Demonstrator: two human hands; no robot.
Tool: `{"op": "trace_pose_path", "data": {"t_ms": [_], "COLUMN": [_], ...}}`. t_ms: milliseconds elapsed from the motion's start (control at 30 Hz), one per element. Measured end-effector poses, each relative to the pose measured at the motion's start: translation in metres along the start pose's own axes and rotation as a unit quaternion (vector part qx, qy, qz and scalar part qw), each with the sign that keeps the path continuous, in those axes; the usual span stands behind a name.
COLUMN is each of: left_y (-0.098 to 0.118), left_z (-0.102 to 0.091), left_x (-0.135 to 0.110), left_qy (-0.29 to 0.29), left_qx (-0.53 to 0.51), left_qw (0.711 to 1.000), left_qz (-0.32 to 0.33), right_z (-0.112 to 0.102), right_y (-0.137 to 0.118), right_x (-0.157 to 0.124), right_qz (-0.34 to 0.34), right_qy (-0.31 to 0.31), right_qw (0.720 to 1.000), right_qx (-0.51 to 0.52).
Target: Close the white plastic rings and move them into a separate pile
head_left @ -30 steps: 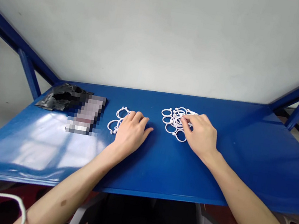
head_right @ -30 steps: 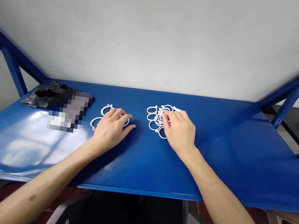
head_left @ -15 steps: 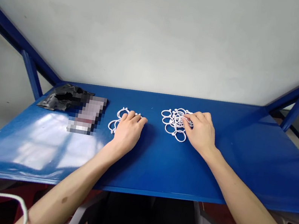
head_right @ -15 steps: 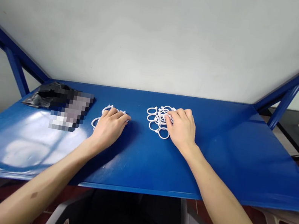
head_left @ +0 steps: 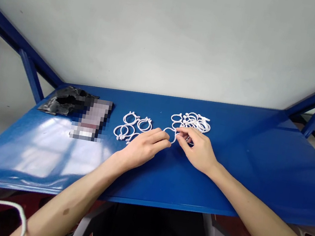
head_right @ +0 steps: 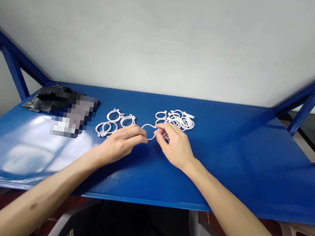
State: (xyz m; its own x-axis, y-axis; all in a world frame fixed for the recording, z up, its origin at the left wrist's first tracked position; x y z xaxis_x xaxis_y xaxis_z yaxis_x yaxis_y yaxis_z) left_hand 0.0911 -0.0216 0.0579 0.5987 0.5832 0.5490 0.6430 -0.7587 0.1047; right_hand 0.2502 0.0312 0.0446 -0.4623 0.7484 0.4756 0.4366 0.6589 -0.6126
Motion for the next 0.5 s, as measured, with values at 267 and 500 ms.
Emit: {"op": "trace_pose_path", "data": {"t_ms": [267,500], "left_y": [0.012,-0.004], "left_z": [0.0,0.0], "left_x": [0.004,0.001], "left_qy": [0.037,0.152], "left_qx": [0.06,-0.001], "left_qw": [0.997,0.984], "left_qz": [0.039,-0.092], "right_z": [0.006,0.008], "right_y": [0.005,0.0], "right_x": [-0.001,-0.002], "right_qz": [0.064,-0.002], "right_qy": [0.007,0.0], "right_qw": [0.989,0.997], "right_qx": [0.136,0.079]}}
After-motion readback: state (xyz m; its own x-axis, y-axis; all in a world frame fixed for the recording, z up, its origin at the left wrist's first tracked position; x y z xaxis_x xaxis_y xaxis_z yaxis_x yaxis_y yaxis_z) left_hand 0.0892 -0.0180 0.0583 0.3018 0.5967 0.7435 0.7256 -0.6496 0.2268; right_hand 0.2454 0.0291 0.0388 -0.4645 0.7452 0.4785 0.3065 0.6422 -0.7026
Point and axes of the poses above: each hand's wrist, its own x-axis towards the middle knuckle, its own z-axis out of the palm, y = z × x, the point moved 6 cm from there along x, towards the middle knuckle, and after that the axes turned 3 degrees about -z, right-handed, at the moved point
